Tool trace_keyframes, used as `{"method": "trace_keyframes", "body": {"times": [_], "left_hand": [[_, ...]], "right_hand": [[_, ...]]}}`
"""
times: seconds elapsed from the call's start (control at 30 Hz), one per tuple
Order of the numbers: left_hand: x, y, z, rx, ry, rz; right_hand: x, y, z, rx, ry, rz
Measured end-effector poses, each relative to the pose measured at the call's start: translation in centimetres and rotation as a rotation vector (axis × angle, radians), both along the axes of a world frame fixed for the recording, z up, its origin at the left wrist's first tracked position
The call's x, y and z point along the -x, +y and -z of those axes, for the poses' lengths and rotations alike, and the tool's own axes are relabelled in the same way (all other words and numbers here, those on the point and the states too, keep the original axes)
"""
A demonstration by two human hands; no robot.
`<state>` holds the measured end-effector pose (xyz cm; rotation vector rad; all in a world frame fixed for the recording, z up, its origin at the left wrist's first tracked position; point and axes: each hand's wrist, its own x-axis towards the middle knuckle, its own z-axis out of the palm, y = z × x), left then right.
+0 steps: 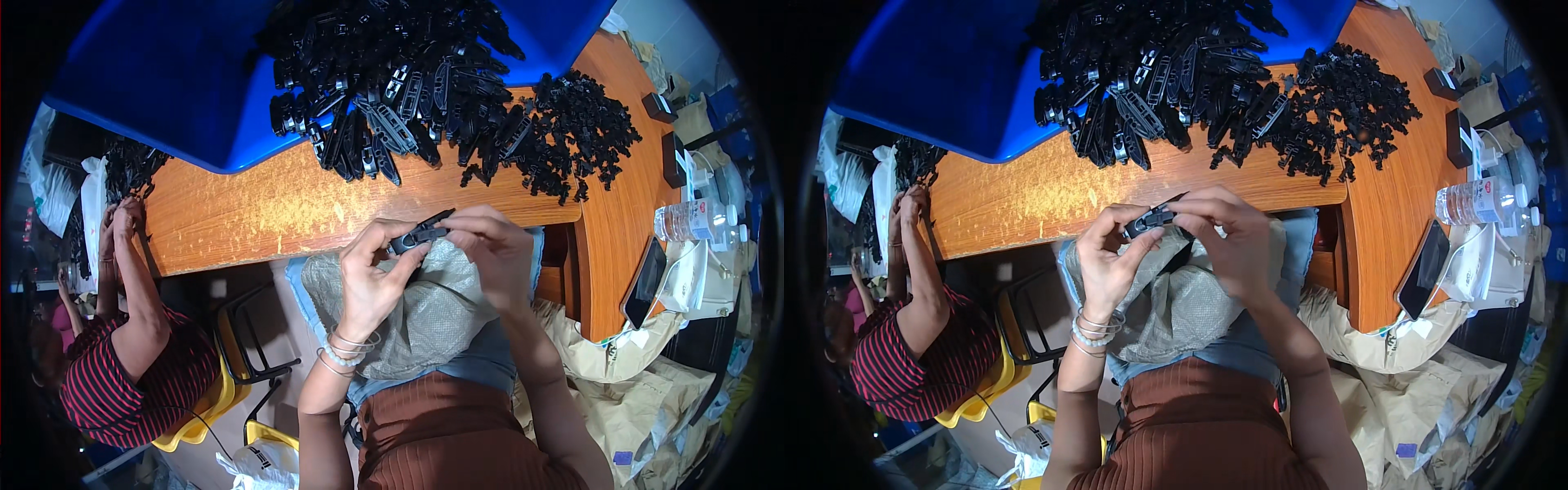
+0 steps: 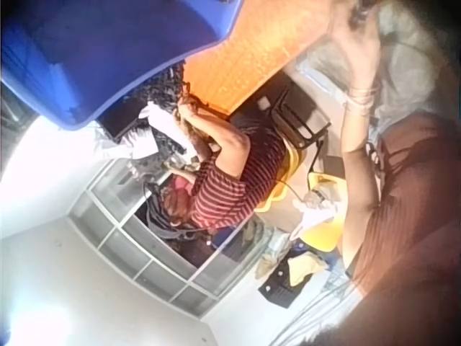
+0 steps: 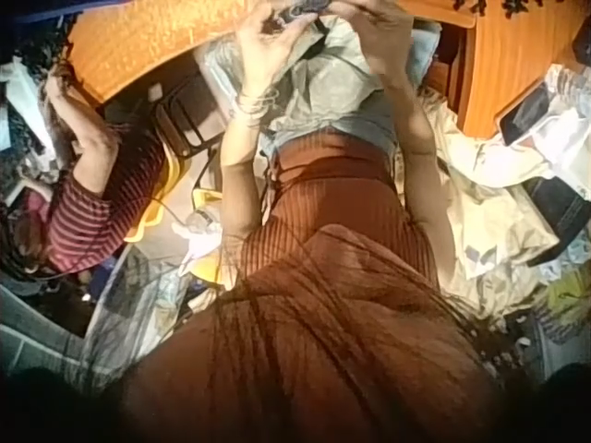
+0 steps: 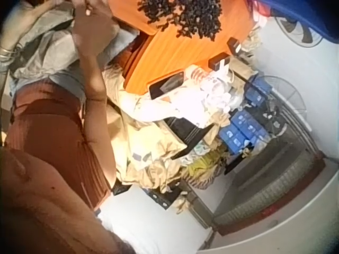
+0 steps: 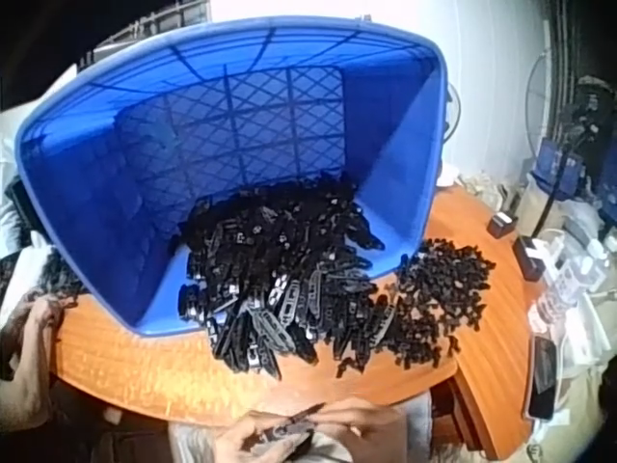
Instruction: Assembling small black plastic components or clips by hand at a workbench.
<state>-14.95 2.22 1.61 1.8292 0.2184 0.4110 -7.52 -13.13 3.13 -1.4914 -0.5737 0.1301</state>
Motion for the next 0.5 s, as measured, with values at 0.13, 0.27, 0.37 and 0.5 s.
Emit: {"method": "trace_keyframes", "body": {"times": [0.13, 0.27, 0.37, 0.5], "left_hand": [[0.1, -1.7, -0.7, 0.489, -0.037, 0.038], [0.0, -2.6, -2.2, 0.723, 0.049, 0.019], [-0.1, -2.4, -2.9, 0.881, 0.016, 0.037], [0.7, -1.2, -0.9, 0.529, 0.117, 0.203]], "right_hand": [[1.3, 0.3, 0.1, -0.154, 0.269, 0.091], [1.7, 0.3, -0.4, -0.173, 0.296, 0.069], [1.7, -0.2, -0.1, -0.091, 0.234, 0.025], [2.0, -0.8, 0.3, 0.036, -0.005, 0.089]]}}
